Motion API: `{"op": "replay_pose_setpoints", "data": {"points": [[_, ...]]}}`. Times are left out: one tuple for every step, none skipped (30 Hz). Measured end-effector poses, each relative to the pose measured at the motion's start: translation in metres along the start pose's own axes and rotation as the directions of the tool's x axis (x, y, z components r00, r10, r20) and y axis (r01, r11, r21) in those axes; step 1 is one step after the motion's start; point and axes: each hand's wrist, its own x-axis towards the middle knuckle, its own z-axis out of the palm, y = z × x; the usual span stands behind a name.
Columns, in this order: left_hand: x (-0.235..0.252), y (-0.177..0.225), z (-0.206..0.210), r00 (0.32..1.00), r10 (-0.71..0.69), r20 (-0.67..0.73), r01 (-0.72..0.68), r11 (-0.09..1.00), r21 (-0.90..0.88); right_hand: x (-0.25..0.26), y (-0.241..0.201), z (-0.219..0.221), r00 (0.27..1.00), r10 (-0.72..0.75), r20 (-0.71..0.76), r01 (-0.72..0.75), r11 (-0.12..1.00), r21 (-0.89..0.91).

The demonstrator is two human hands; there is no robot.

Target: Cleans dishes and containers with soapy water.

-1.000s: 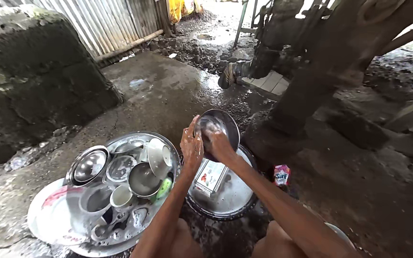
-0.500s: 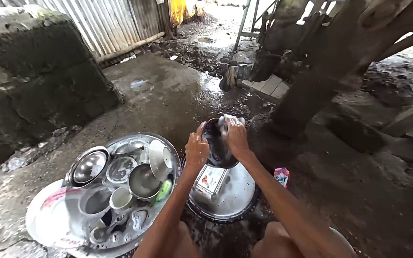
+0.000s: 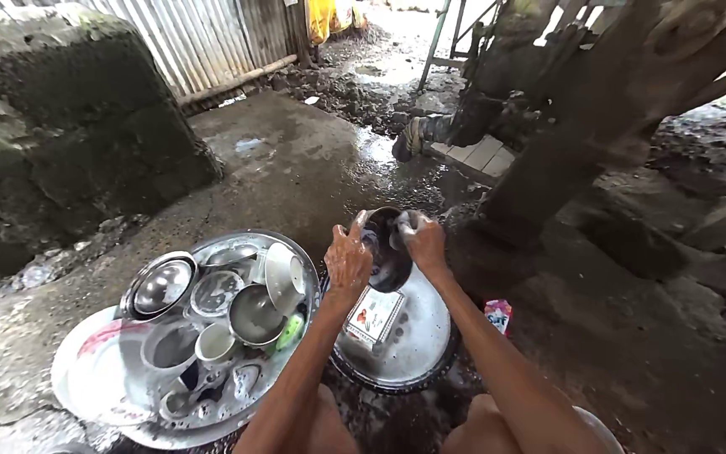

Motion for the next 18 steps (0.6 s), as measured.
{"op": "replay_pose_setpoints", "data": {"points": [[0.0, -0.002, 0.002, 0.998, 0.022, -0.06, -0.022, 1.0, 0.005, 0.0, 0.0, -0.003, 0.995, 0.095, 0.04, -0.096, 0.995, 0.025], [-0.001, -0.002, 0.004, 0.996, 0.026, -0.086, -0.027, 1.0, -0.003, -0.001, -0.001, -0.004, 0.991, 0.123, 0.043, -0.124, 0.992, 0.019], [-0.001, -0.001, 0.004, 0.998, 0.01, -0.067, -0.012, 1.0, -0.022, -0.002, -0.001, -0.003, 0.995, 0.094, 0.017, -0.094, 0.996, -0.01], [-0.001, -0.001, 0.001, 1.0, -0.017, -0.017, 0.016, 0.999, -0.051, -0.004, -0.002, -0.001, 1.0, 0.013, -0.026, -0.014, 0.998, -0.054], [0.0, -0.001, -0.003, 0.999, -0.033, 0.035, 0.035, 0.996, -0.08, -0.005, -0.003, 0.001, 0.991, -0.112, -0.075, 0.104, 0.989, -0.104], [0.001, -0.002, -0.007, 0.996, -0.027, 0.079, 0.035, 0.994, -0.102, -0.007, -0.005, 0.005, 0.953, -0.272, -0.129, 0.254, 0.956, -0.145], [0.003, -0.003, -0.01, 0.992, -0.018, 0.125, 0.032, 0.993, -0.109, -0.01, -0.008, 0.008, 0.892, -0.428, -0.147, 0.402, 0.898, -0.181], [0.003, -0.004, -0.011, 0.985, -0.012, 0.171, 0.03, 0.994, -0.104, -0.015, -0.01, 0.013, 0.807, -0.572, -0.146, 0.539, 0.815, -0.213], [0.002, -0.004, -0.011, 0.977, -0.013, 0.213, 0.035, 0.994, -0.101, -0.02, -0.01, 0.019, 0.716, -0.685, -0.137, 0.646, 0.724, -0.243], [0.0, -0.004, -0.01, 0.975, -0.016, 0.221, 0.038, 0.995, -0.096, -0.023, -0.01, 0.022, 0.654, -0.747, -0.12, 0.707, 0.66, -0.253], [-0.002, -0.004, -0.011, 0.976, -0.018, 0.215, 0.036, 0.996, -0.08, -0.023, -0.01, 0.022, 0.634, -0.766, -0.106, 0.731, 0.638, -0.242], [-0.003, -0.002, -0.014, 0.981, -0.01, 0.195, 0.021, 0.998, -0.053, -0.021, -0.01, 0.021, 0.662, -0.744, -0.095, 0.715, 0.664, -0.218], [-0.004, -0.001, -0.016, 0.986, 0.005, 0.166, 0.0, 1.0, -0.03, -0.016, -0.01, 0.018, 0.737, -0.671, -0.077, 0.653, 0.737, -0.176], [-0.006, 0.0, -0.018, 0.991, 0.021, 0.133, -0.017, 1.0, -0.025, -0.011, -0.008, 0.015, 0.827, -0.559, -0.062, 0.548, 0.826, -0.135], [-0.008, -0.001, -0.019, 0.994, 0.032, 0.104, -0.03, 0.999, -0.026, -0.005, -0.005, 0.013, 0.912, -0.408, -0.032, 0.404, 0.911, -0.085], [-0.009, -0.003, -0.02, 0.996, 0.046, 0.07, -0.045, 0.999, -0.013, -0.002, 0.001, 0.012, 0.969, -0.248, 0.01, 0.248, 0.969, -0.007], [-0.007, -0.006, -0.02, 0.998, 0.064, 0.025, -0.064, 0.998, 0.013, -0.001, 0.007, 0.013, 0.994, -0.096, 0.055, 0.091, 0.991, 0.099], [-0.004, -0.009, -0.021, 0.997, 0.074, -0.008, -0.074, 0.997, 0.032, -0.003, 0.014, 0.014, 0.991, 0.043, 0.126, -0.07, 0.973, 0.219]]}}
